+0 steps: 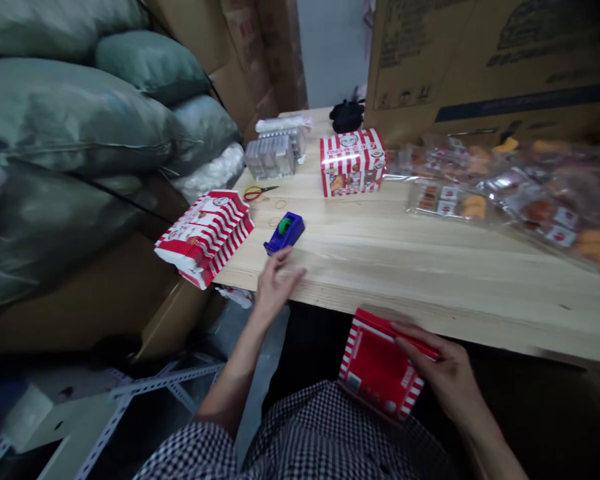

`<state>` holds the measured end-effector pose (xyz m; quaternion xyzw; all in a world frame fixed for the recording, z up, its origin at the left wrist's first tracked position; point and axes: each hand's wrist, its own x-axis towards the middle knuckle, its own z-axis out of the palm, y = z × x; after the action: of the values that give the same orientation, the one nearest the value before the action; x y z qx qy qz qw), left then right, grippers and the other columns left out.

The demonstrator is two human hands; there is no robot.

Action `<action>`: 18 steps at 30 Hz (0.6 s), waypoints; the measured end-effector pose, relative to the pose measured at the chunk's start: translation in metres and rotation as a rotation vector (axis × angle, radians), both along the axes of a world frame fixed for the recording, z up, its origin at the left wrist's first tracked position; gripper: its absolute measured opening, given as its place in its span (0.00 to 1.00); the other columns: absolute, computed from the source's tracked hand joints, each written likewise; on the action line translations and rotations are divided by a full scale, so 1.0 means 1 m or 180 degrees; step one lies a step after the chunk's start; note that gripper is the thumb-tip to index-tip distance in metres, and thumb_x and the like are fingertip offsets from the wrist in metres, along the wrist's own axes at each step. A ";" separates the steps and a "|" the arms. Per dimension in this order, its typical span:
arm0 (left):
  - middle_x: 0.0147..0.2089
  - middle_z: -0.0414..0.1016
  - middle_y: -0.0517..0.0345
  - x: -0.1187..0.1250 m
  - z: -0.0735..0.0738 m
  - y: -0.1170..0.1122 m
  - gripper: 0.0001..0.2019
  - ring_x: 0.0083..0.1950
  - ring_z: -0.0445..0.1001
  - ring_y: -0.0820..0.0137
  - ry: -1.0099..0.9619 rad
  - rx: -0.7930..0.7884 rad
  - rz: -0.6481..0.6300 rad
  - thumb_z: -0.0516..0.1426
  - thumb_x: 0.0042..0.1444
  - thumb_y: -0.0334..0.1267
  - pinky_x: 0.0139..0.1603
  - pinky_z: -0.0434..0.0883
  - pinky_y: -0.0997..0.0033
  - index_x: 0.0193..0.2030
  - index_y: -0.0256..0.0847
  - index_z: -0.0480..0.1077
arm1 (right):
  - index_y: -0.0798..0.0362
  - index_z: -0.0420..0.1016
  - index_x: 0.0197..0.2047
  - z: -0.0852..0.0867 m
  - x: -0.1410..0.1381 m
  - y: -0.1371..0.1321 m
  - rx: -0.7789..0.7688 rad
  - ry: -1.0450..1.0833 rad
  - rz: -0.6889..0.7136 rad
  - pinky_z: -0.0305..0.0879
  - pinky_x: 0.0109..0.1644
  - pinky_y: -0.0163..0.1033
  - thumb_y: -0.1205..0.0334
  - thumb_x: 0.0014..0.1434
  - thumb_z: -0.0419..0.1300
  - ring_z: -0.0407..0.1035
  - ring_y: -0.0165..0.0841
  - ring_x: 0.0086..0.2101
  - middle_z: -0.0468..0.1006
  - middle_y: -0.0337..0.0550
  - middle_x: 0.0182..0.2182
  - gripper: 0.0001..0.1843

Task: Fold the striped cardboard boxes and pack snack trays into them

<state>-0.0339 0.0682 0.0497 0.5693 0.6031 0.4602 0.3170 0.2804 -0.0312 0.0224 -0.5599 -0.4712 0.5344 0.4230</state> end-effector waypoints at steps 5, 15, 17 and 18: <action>0.52 0.75 0.46 -0.068 -0.006 0.071 0.16 0.60 0.69 0.55 0.0657 -0.0397 0.0900 0.67 0.49 0.41 0.59 0.66 0.58 0.43 0.39 0.73 | 0.44 0.85 0.47 -0.010 0.016 -0.012 -0.0027 -0.0051 -0.0384 0.70 0.61 0.49 0.50 0.55 0.69 0.75 0.47 0.54 0.82 0.46 0.52 0.17; 0.23 0.74 0.57 -0.081 -0.009 0.103 0.14 0.23 0.69 0.73 -0.0619 -0.1148 0.0568 0.70 0.40 0.42 0.27 0.66 0.73 0.24 0.35 0.73 | 0.44 0.85 0.48 -0.003 -0.009 -0.020 0.0057 0.0098 -0.0255 0.69 0.61 0.52 0.50 0.55 0.70 0.76 0.48 0.53 0.82 0.47 0.52 0.17; 0.30 0.79 0.52 -0.083 -0.010 0.101 0.16 0.30 0.75 0.68 -0.0909 -0.1041 0.0570 0.70 0.37 0.44 0.32 0.71 0.69 0.26 0.35 0.74 | 0.44 0.85 0.47 -0.002 -0.008 -0.019 0.0056 0.0087 -0.0260 0.70 0.61 0.51 0.50 0.54 0.70 0.76 0.48 0.53 0.82 0.47 0.52 0.18; 0.34 0.80 0.50 -0.085 -0.011 0.099 0.17 0.35 0.77 0.65 -0.1045 -0.0972 0.0563 0.70 0.37 0.46 0.34 0.73 0.66 0.28 0.35 0.74 | 0.44 0.85 0.47 -0.002 -0.007 -0.019 0.0041 0.0085 -0.0280 0.70 0.61 0.50 0.50 0.54 0.70 0.76 0.48 0.53 0.82 0.47 0.52 0.18</action>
<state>-0.1186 0.1668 0.0389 0.3772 0.6536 0.4760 0.4516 0.2730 -0.0501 0.0202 -0.5701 -0.4438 0.5196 0.4560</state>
